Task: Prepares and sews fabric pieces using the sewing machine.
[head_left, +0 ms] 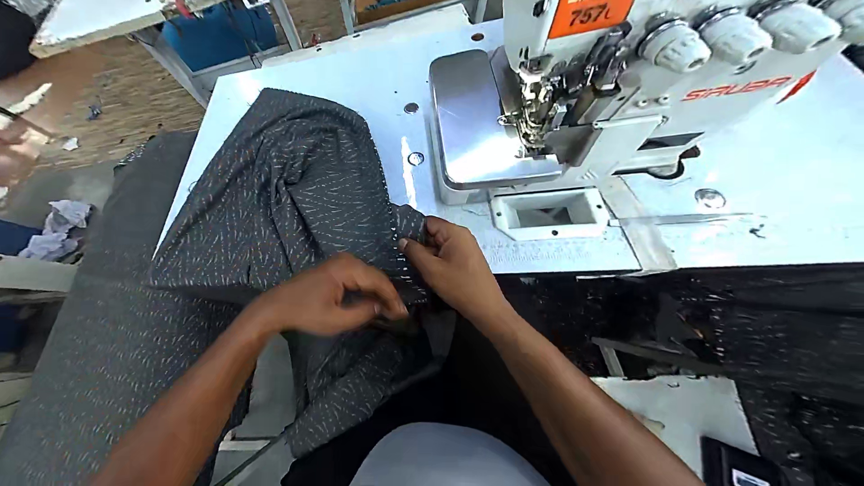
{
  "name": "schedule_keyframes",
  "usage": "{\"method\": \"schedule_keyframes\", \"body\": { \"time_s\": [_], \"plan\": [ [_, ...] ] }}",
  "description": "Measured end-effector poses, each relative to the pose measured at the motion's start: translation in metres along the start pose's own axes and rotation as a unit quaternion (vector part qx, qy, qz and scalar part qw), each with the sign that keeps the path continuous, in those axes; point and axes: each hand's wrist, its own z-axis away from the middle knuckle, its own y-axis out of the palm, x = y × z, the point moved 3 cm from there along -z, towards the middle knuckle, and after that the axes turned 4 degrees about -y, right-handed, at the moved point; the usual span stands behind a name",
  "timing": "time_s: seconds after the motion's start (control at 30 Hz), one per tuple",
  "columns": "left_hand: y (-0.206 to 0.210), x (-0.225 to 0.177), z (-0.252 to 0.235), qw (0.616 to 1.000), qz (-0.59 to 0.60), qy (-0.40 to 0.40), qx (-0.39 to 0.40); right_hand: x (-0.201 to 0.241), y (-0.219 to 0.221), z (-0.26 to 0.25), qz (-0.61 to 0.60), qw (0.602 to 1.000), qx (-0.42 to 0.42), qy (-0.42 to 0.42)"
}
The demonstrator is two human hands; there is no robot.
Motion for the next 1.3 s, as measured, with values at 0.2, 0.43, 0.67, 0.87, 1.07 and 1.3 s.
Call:
{"method": "schedule_keyframes", "body": {
  "time_s": [0.2, 0.43, 0.67, 0.87, 1.07, 1.3],
  "plan": [
    [-0.089, 0.047, -0.051, 0.892, -0.228, -0.275, -0.276, 0.008, -0.006, 0.010, 0.168, 0.986, 0.008, -0.024],
    [-0.073, 0.081, -0.083, 0.850, -0.353, -0.285, -0.269, 0.050, -0.020, 0.013, 0.417, 0.901, -0.039, -0.110],
    [-0.054, 0.079, -0.027, 0.894, -0.111, -0.067, -0.430, 0.022, 0.019, -0.091, 0.154, 0.984, 0.061, -0.065],
    [-0.051, 0.077, -0.011, 0.896, -0.088, -0.019, -0.435, 0.009, 0.033, -0.073, -0.105, 0.993, 0.037, -0.023],
    [-0.048, 0.063, 0.009, 0.842, -0.183, -0.011, -0.508, 0.027, 0.023, -0.049, -0.226, 0.974, -0.001, 0.016],
    [-0.109, -0.023, 0.083, 0.774, 0.143, 0.026, -0.616, 0.086, -0.020, -0.011, -0.428, 0.883, -0.099, -0.166]
  ]
}}
